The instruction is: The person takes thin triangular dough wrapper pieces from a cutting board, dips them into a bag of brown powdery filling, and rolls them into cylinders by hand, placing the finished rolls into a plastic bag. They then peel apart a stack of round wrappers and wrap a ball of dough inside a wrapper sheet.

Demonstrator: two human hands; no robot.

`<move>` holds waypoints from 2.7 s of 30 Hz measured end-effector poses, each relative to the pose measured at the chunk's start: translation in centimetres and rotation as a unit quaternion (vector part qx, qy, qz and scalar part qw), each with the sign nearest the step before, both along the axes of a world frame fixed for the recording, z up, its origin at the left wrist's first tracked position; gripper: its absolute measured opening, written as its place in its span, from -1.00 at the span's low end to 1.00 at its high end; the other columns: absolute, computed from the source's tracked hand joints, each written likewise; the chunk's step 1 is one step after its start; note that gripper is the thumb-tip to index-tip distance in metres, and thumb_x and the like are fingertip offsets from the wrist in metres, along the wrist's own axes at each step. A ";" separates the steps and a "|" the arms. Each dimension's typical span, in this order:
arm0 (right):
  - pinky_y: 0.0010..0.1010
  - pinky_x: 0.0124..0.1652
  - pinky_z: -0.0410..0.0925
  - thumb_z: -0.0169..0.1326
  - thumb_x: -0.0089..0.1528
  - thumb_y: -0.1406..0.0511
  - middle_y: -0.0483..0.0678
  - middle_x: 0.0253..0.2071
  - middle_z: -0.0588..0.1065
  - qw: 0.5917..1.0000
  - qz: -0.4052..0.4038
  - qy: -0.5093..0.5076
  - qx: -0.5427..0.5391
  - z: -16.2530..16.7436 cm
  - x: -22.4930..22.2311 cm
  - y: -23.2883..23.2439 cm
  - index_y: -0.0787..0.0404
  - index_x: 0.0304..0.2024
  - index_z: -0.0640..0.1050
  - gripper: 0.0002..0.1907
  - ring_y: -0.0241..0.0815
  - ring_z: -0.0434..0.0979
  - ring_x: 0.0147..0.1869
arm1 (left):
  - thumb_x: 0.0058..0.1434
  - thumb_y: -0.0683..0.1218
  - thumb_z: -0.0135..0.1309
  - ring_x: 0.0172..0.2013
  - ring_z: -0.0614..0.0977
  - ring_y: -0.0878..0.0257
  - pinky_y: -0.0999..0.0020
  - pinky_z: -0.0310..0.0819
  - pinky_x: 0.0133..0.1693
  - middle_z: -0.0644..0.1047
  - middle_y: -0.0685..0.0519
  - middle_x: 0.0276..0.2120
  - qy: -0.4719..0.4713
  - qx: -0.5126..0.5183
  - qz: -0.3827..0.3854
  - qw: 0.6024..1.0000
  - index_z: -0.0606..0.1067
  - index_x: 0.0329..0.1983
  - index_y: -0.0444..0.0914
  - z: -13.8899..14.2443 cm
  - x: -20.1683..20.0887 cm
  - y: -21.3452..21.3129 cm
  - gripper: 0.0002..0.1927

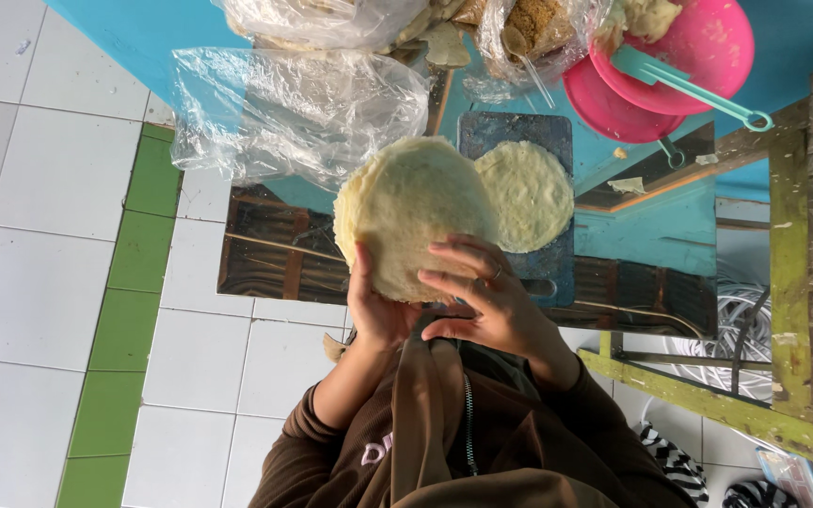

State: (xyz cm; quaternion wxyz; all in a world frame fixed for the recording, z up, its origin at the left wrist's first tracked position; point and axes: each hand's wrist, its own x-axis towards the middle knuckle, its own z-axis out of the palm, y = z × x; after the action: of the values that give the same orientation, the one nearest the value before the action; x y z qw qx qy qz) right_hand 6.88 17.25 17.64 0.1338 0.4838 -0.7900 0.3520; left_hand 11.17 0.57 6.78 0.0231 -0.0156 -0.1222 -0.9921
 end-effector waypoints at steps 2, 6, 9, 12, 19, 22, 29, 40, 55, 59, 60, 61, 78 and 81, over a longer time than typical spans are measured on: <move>0.07 0.30 0.21 0.39 0.02 0.04 -0.06 0.33 0.33 0.994 0.001 0.072 0.082 0.2 -0.3 0.5 -0.04 0.19 0.52 -0.31 0.11 0.28 0.42 | 0.49 0.33 -0.23 0.15 0.58 -0.07 0.06 0.62 0.02 0.39 -0.23 0.28 -0.029 0.044 -0.036 0.998 0.11 0.50 -0.29 1.2 0.1 -0.8 -0.23; 0.10 0.40 0.27 0.33 0.14 0.28 -0.09 0.34 0.40 0.990 -0.048 0.099 0.093 0.0 -0.9 1.7 -0.09 0.20 0.54 -0.44 0.08 0.35 0.47 | 0.43 0.40 -0.22 0.20 0.57 -0.07 0.07 0.57 0.12 0.38 -0.27 0.30 -0.015 0.113 -0.105 0.988 0.08 0.50 -0.37 2.7 -0.2 -1.4 -0.11; -0.05 0.27 0.39 0.19 0.23 0.38 0.01 0.26 0.50 0.997 -0.071 0.024 0.027 0.1 -1.7 3.5 0.09 0.20 0.51 -0.54 0.06 0.53 0.33 | 0.35 0.37 -0.10 0.27 0.55 0.05 0.20 0.50 0.30 0.41 -0.20 0.34 0.027 -0.053 -0.139 0.989 0.17 0.50 -0.39 4.2 -0.4 -1.9 -0.08; -0.42 -0.01 0.51 0.07 0.36 0.42 0.04 0.05 0.60 0.972 -0.168 -0.141 -0.079 0.8 -2.3 5.7 0.32 0.18 0.48 -0.68 -0.19 0.67 0.04 | 0.37 0.27 0.08 0.20 0.60 0.09 0.23 0.54 0.15 0.40 -0.06 0.36 0.156 -0.367 -0.121 0.909 0.23 0.46 -0.28 6.6 -1.5 -4.1 -0.22; -0.56 0.09 0.37 0.09 0.44 0.36 -0.08 0.09 0.55 0.912 -0.198 -0.267 -0.240 2.4 -4.1 8.6 0.43 0.26 0.45 -0.63 -0.42 0.49 0.10 | 0.16 0.05 0.29 0.13 0.51 -0.06 0.05 0.38 0.10 0.53 -0.11 0.17 0.087 -0.836 0.241 0.486 0.48 0.27 -0.23 10.7 -7.7 -9.7 -0.38; -0.56 0.08 0.37 0.11 0.42 0.36 -0.08 0.08 0.55 0.897 -0.214 -0.286 -0.260 2.1 -3.6 9.2 0.43 0.25 0.45 -0.61 -0.42 0.49 0.08 | -0.14 0.07 0.19 0.26 0.34 -0.18 -0.10 0.15 0.19 0.50 -0.17 0.20 0.122 -0.897 0.359 0.226 0.52 0.21 -0.26 10.3 -9.0 -11.5 -0.24; -0.53 0.14 0.35 0.14 0.40 0.39 -0.03 0.10 0.55 0.871 -0.212 -0.300 -0.328 0.7 -2.4 10.9 0.46 0.27 0.47 -0.59 -0.35 0.52 0.12 | 0.46 -0.03 0.02 -0.04 0.67 -0.10 -0.04 0.53 -0.05 0.64 -0.07 -0.06 -0.014 -0.943 0.009 0.333 0.53 -0.02 -0.20 12.8 -10.1 -14.4 -0.82; -0.43 0.24 0.37 0.17 0.41 0.39 0.05 0.16 0.54 0.825 -0.191 -0.300 -0.438 -0.4 -0.9 14.2 0.48 0.28 0.47 -0.57 -0.23 0.54 0.19 | 0.50 -0.14 -0.13 -0.21 0.75 0.09 0.28 0.69 -0.16 0.59 -0.18 -0.10 -0.054 -0.260 0.106 0.958 0.39 -0.07 -0.36 8.5 -9.6 -13.9 -0.84; -0.53 0.09 0.36 0.19 0.37 0.34 -0.05 0.04 0.58 0.895 -0.195 -0.329 -0.228 1.3 -0.5 12.1 0.41 0.25 0.51 -0.57 -0.36 0.52 0.05 | -0.05 0.05 0.38 0.31 0.23 -0.16 -0.14 0.13 0.21 0.21 -0.21 0.35 0.050 -0.915 0.245 0.316 0.29 0.39 -0.30 7.3 -3.3 -6.0 -0.06; -0.51 -0.16 0.46 0.24 0.26 0.41 0.07 0.00 0.61 0.983 -0.118 -0.144 -0.002 6.0 -0.5 9.9 0.36 0.09 0.53 -0.66 -0.30 0.61 -0.15 | 0.17 -0.20 0.22 0.23 0.48 -0.06 0.13 0.45 0.16 0.39 -0.11 0.22 0.089 -0.973 0.166 0.135 0.50 0.17 -0.22 6.6 -6.4 -6.1 -0.54; -0.50 -0.22 0.49 0.26 0.23 0.42 0.12 0.03 0.61 0.992 -0.083 -0.075 0.050 7.3 -0.6 9.4 0.34 0.02 0.53 -0.69 -0.28 0.65 -0.21 | 0.20 -0.21 0.21 0.11 0.54 -0.05 0.14 0.49 0.05 0.44 -0.12 0.16 0.091 -0.965 0.152 0.192 0.52 0.06 -0.24 6.8 -6.9 -6.2 -0.65; -0.45 -0.20 0.50 0.23 0.21 0.46 0.14 0.01 0.61 0.995 -0.060 -0.034 0.070 8.5 -0.6 8.8 0.32 0.02 0.55 -0.68 -0.17 0.67 -0.16 | 0.22 -0.22 0.19 0.00 0.60 -0.05 0.15 0.53 -0.06 0.48 -0.12 0.09 0.093 -0.954 0.139 0.247 0.54 -0.04 -0.26 7.1 -7.5 -6.4 -0.76; -0.35 0.00 0.54 0.17 0.36 0.50 0.12 0.09 0.60 0.993 -0.092 0.070 -0.009 5.0 -1.1 0.9 0.26 0.07 0.59 -0.76 -0.02 0.70 0.09 | 0.35 -0.12 0.18 -0.51 0.62 0.14 0.28 0.50 -0.42 0.62 -0.04 -0.28 0.148 -0.763 0.347 0.525 0.61 0.02 -0.25 16.8 -6.1 -5.5 -0.79; -0.34 -0.11 0.50 0.20 0.36 0.41 0.07 -0.04 0.63 0.976 -0.129 -0.168 -0.050 3.2 -4.1 0.2 0.32 0.16 0.54 -0.68 -0.11 0.65 -0.07 | 0.32 -0.05 0.20 -0.51 0.61 0.15 0.25 0.48 -0.47 0.58 0.00 -0.24 0.159 -0.811 0.389 0.407 0.58 0.12 -0.18 14.9 -5.5 -4.0 -0.68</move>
State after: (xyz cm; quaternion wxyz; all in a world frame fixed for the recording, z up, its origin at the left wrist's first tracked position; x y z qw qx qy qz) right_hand 2.73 17.43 20.81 0.0676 0.3042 -0.8386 0.4467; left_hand 5.66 -3.46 21.64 0.4021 -0.1352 -0.8568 -0.2932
